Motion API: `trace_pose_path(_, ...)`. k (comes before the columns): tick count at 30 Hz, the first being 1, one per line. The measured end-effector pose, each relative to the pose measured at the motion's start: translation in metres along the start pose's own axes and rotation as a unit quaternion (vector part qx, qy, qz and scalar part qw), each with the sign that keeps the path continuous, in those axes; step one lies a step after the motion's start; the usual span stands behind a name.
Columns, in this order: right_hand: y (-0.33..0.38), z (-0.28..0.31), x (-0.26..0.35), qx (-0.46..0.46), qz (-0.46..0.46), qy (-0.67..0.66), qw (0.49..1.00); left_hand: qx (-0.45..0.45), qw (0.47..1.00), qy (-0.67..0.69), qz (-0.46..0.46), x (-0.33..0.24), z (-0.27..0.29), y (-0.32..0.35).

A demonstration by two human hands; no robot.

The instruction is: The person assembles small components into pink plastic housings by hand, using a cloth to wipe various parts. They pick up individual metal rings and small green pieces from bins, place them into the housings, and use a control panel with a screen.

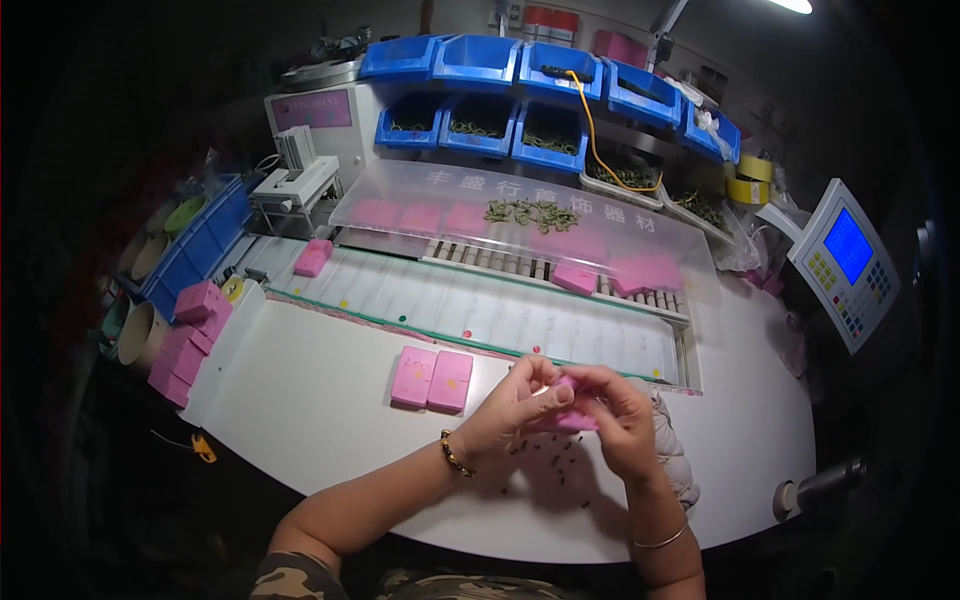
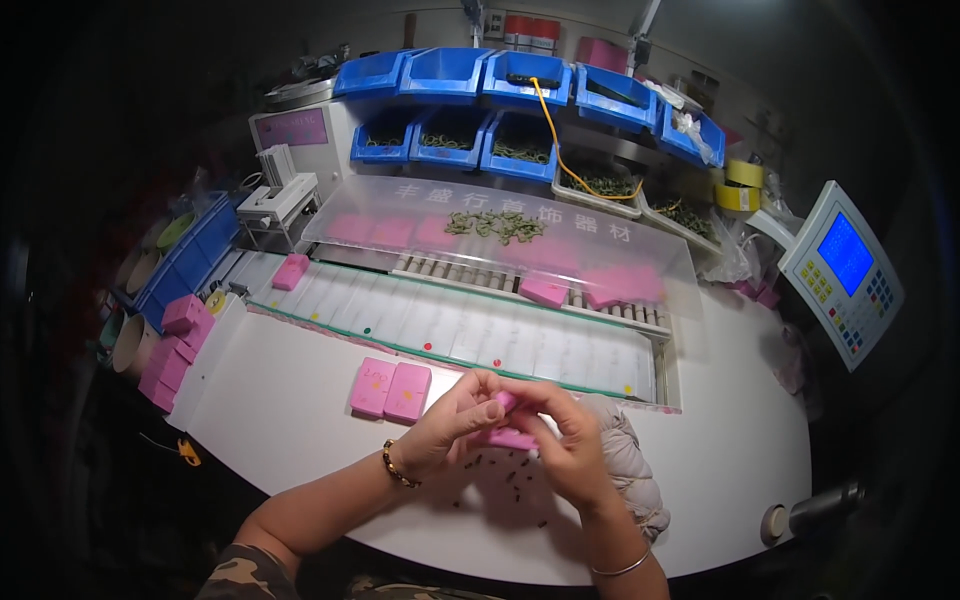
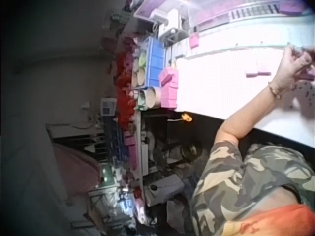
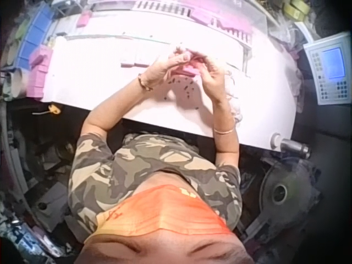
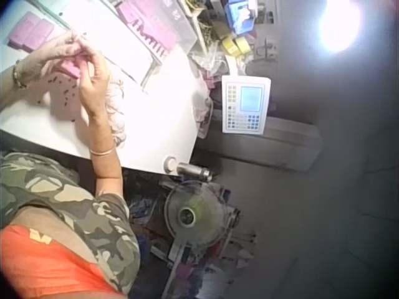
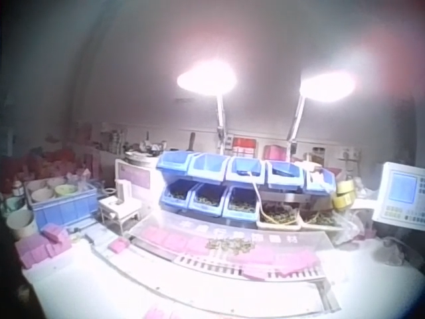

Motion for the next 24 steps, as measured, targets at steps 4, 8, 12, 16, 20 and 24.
trace_pose_path(4,0.0,-0.017,0.017,0.023,0.105,0.18,0.978,-0.072,0.997,0.013,0.026,-0.004,0.0,0.002)
trace_pose_path(8,0.008,-0.034,0.027,-0.019,0.139,0.334,0.932,-0.107,0.993,0.057,-0.01,-0.011,0.015,0.001)
trace_pose_path(12,0.009,-0.027,0.041,-0.072,0.149,0.404,0.9,-0.167,0.984,-0.016,-0.063,-0.021,0.019,0.009)
trace_pose_path(16,0.014,-0.028,0.05,-0.111,0.195,0.456,0.861,-0.183,0.965,-0.137,-0.128,-0.029,0.026,0.011)
trace_pose_path(20,0.016,-0.028,0.049,-0.119,0.209,0.441,0.865,-0.155,0.964,-0.158,-0.146,-0.021,0.019,0.009)
trace_pose_path(24,0.014,-0.025,0.047,-0.116,0.205,0.412,0.88,-0.198,0.973,-0.05,-0.106,-0.008,0.024,0.008)
Point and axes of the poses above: each hand's wrist, its own y-axis away from the middle knuckle, its own z-axis out of the back of the hand, x = y × z, the point moved 8 cm from there along -y, towards the middle knuckle, and after that the axes turned 10 degrees about y, right-handed, at the moved point
